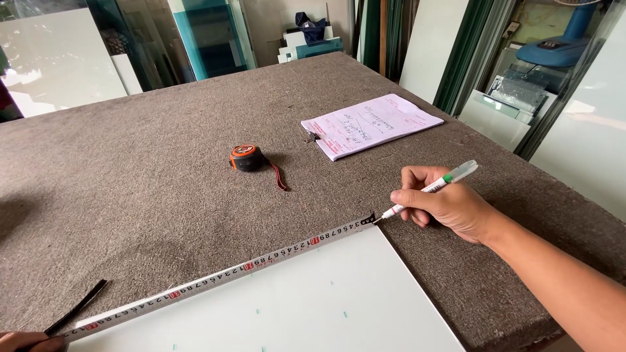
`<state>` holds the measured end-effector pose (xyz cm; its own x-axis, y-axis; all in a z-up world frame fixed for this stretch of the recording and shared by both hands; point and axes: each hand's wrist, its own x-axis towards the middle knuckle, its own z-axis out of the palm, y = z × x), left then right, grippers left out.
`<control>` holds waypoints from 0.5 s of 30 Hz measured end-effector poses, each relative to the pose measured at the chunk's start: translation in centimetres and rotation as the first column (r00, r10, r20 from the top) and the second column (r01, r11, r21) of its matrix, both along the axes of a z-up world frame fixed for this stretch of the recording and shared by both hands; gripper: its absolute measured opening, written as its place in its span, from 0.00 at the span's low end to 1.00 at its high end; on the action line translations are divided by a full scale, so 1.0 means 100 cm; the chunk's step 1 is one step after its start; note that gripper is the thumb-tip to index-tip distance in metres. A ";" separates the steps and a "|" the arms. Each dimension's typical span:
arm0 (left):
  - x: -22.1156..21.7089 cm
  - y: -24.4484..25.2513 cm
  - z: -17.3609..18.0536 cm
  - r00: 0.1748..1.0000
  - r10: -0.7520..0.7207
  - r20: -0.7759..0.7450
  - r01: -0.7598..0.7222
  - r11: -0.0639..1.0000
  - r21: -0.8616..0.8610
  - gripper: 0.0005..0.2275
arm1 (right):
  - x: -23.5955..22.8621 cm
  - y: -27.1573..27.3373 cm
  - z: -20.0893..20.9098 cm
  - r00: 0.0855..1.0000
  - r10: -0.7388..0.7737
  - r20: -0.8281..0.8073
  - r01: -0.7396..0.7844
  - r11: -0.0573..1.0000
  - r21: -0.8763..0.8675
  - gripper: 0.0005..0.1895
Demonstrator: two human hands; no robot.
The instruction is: Using a tape measure and a marker to layout points on a glass sheet for fabrication.
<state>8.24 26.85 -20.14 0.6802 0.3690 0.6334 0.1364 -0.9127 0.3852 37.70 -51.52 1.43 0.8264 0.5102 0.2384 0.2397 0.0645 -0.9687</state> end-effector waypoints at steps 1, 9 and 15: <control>0.001 0.002 -0.001 0.999 -0.030 0.025 0.030 0.999 -0.019 0.02 | 0.000 0.000 -0.001 1.000 -0.005 0.003 0.005 1.000 -0.004 0.12; -0.010 0.002 0.008 0.976 -0.152 0.157 0.169 0.981 -0.099 0.10 | -0.002 0.002 0.002 1.000 -0.021 0.004 0.021 0.999 -0.041 0.13; -0.013 -0.019 0.019 0.987 -0.072 0.146 0.080 0.996 -0.050 0.11 | -0.003 0.002 0.005 1.000 -0.018 0.000 0.018 0.999 -0.040 0.11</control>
